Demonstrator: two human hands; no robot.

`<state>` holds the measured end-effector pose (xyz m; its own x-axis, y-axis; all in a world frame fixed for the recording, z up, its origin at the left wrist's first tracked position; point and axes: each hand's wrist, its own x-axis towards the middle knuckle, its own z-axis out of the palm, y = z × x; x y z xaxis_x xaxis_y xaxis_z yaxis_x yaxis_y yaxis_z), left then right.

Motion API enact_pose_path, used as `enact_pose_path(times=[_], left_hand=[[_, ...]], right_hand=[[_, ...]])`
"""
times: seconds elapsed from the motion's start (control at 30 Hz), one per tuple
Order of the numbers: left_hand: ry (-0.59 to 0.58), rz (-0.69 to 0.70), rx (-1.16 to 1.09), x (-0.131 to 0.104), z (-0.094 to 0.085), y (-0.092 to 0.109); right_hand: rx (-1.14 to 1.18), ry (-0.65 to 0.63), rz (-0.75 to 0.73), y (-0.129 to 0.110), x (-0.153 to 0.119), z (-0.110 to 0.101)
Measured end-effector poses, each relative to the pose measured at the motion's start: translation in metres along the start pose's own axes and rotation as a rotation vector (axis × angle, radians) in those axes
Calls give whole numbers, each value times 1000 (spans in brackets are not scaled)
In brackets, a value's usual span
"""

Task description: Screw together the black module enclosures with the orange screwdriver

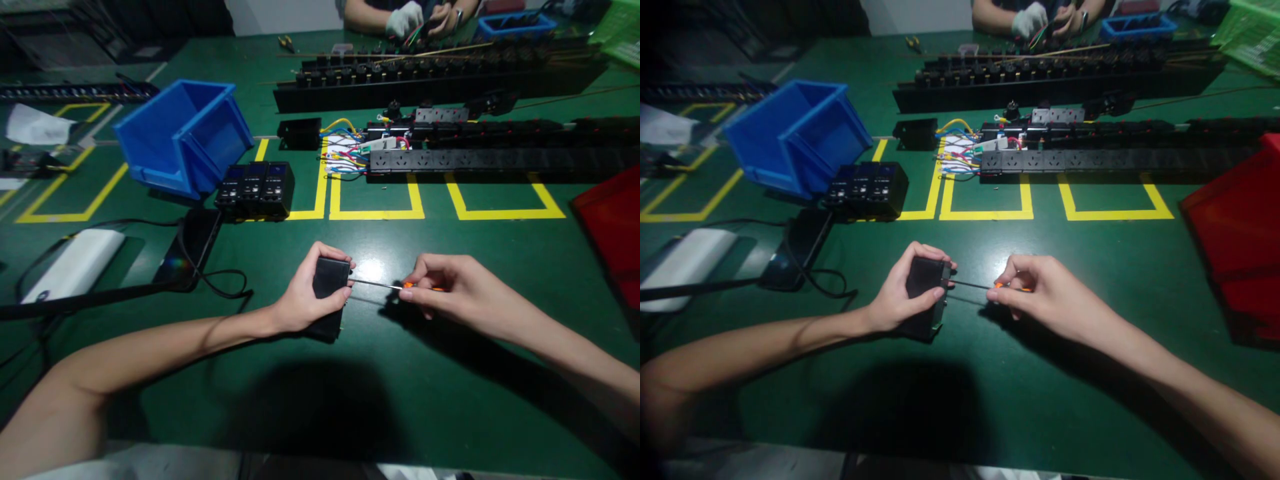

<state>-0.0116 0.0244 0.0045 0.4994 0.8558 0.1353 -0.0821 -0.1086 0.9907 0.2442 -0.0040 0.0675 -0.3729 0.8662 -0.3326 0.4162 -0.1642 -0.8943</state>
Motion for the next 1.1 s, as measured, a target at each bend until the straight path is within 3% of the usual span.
enact_pose_path(times=[0.17, 0.4, 0.63, 0.73, 0.87, 1.1], left_hand=[[4, -11, -3, -1, -1, -1], [0, -38, -15, -1, -3, -3], [43, -84, -59, 0, -3, -1], [51, -97, -98, 1, -2, 0], [38, -81, -125, 1, -1, 2], [25, -55, -116, 1, -1, 2]], right_hand=[[-284, 127, -168, 1, -4, 0], [-501, 103, -352, 1, -11, -8], [-988, 212, -814, 9, -9, -18], [-1149, 264, -947, 12, -8, -18], [-1161, 282, -970, 15, -8, -16], [-930, 225, -842, 17, -7, -10]])
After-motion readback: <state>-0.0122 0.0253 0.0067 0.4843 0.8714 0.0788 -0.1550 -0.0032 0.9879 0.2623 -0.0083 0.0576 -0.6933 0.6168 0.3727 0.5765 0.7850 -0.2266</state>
